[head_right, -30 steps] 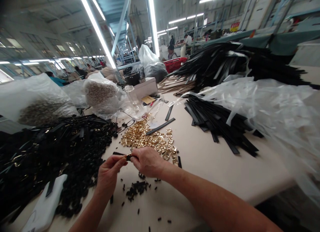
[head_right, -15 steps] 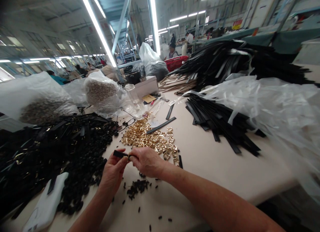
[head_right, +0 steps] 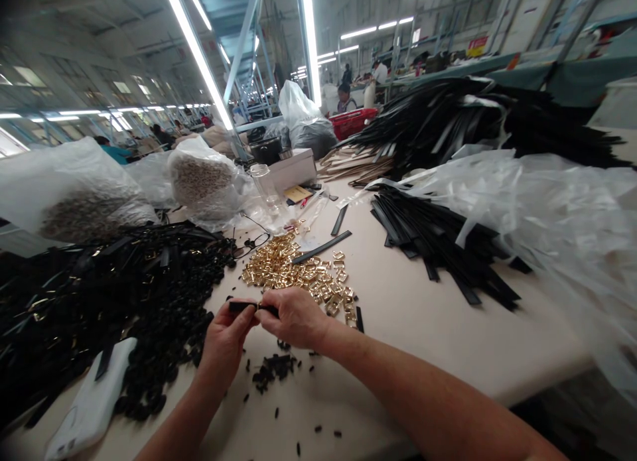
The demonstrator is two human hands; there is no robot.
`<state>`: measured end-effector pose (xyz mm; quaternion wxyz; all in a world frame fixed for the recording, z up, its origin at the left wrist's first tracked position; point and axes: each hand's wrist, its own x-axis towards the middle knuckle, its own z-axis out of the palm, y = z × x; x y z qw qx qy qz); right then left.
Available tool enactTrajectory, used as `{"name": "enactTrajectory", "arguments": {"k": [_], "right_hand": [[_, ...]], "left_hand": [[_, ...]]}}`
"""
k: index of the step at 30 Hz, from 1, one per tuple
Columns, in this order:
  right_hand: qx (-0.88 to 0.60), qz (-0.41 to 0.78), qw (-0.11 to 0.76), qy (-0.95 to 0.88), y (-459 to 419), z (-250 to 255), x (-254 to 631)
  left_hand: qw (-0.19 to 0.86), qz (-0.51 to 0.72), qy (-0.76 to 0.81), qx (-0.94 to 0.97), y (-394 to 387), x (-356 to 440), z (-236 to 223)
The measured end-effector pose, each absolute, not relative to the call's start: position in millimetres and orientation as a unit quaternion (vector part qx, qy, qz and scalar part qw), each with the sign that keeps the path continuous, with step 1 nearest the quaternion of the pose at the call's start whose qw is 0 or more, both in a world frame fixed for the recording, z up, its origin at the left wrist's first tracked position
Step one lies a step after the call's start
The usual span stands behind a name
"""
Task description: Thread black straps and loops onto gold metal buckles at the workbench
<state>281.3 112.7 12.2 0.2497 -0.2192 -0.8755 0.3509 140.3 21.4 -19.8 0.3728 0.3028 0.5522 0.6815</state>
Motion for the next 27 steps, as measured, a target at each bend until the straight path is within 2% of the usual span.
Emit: {"name": "enactTrajectory", "arguments": {"k": [3,6,12,19,23,27], "right_hand": [[-0.253,0.316,0.247,-0.880,113,15,281],[-0.257,0.325,0.249,-0.875,116,16,282],[-0.214,0.435,0.238,-0.841,124,12,285],[-0.159,0.524,0.192,-0.814,127,14,290],[-0.139,0.506,0.160,-0.836,128,18,291],[-0.148,0.444,0.165,-0.868,132,16,292]], "left_hand": [[0.306,0.663,0.574,0.370,20,143,-17],[0.289,0.659,0.559,0.412,18,143,-17],[0.428,0.651,0.496,0.384,14,133,-13],[0.466,0.623,0.513,0.364,13,126,-8],[0.492,0.597,0.511,0.375,14,122,-15],[0.495,0.594,0.515,0.369,16,119,-18]]}}
